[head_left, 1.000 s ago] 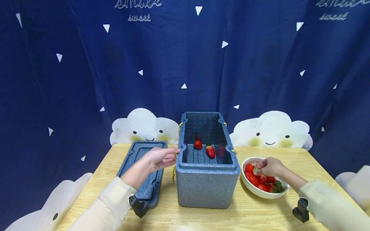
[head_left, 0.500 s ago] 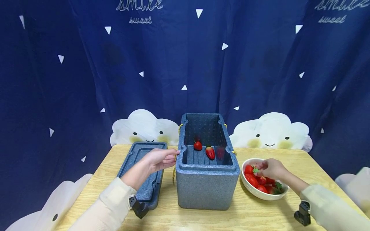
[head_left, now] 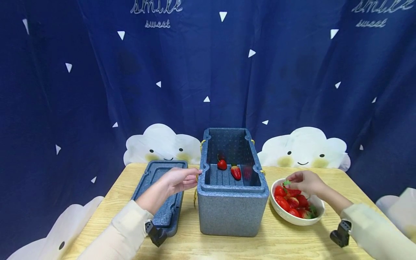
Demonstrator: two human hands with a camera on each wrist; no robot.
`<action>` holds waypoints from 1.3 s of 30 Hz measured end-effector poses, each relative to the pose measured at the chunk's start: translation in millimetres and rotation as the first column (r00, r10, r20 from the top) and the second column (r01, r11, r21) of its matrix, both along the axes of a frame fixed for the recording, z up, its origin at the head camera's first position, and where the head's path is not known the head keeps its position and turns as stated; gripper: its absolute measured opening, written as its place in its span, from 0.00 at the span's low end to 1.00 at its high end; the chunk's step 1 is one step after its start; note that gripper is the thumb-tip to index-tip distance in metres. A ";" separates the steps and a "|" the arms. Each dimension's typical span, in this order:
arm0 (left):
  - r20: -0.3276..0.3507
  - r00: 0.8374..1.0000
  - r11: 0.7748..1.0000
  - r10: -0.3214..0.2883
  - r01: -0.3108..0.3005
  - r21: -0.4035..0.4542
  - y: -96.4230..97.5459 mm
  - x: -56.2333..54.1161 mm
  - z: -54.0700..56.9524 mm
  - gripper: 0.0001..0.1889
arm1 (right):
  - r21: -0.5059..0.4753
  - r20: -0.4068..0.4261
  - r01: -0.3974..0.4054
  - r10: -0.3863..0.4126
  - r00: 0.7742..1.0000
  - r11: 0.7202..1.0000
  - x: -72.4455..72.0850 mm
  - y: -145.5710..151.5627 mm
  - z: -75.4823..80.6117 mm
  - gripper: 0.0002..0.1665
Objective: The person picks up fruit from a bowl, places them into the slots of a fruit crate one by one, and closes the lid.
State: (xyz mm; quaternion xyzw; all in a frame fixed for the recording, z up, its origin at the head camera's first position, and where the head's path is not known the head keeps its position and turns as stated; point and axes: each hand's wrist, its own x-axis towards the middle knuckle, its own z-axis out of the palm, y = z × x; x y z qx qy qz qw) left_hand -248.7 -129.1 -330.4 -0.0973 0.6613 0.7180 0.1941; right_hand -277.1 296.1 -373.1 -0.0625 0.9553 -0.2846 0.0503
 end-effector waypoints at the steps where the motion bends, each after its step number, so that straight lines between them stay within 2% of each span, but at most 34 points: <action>1: -0.001 1.000 1.000 0.000 0.000 0.001 0.0 0.1 -0.4 0.29 | -0.007 -0.014 -0.007 0.007 1.000 1.000 -0.4 -0.4 1.1 0.22; 7: -0.007 1.000 1.000 -0.003 0.003 0.001 0.0 0.5 -1.4 0.29 | -0.077 -0.103 -0.080 0.072 0.992 0.994 -4.9 -2.2 7.6 0.20; 11: -0.007 1.000 1.000 0.003 -0.003 -0.005 0.3 0.1 -1.0 0.28 | -0.136 -0.108 -0.114 0.100 0.989 0.984 -9.2 -3.0 12.8 0.21; 22: -0.007 1.000 1.000 0.001 -0.001 -0.012 1.1 0.1 0.5 0.25 | -0.226 -0.114 -0.062 0.037 0.993 0.972 -21.3 -7.2 28.5 0.28; 31: -0.006 1.000 1.000 -0.001 0.001 -0.008 1.0 0.1 1.1 0.27 | -0.298 -0.164 -0.091 0.043 0.986 0.950 -29.5 -12.6 40.0 0.27; 39: -0.007 1.000 1.000 -0.001 0.001 0.002 0.8 0.6 0.1 0.27 | -0.278 -0.172 -0.091 0.044 0.984 0.956 -33.7 -23.0 54.4 0.28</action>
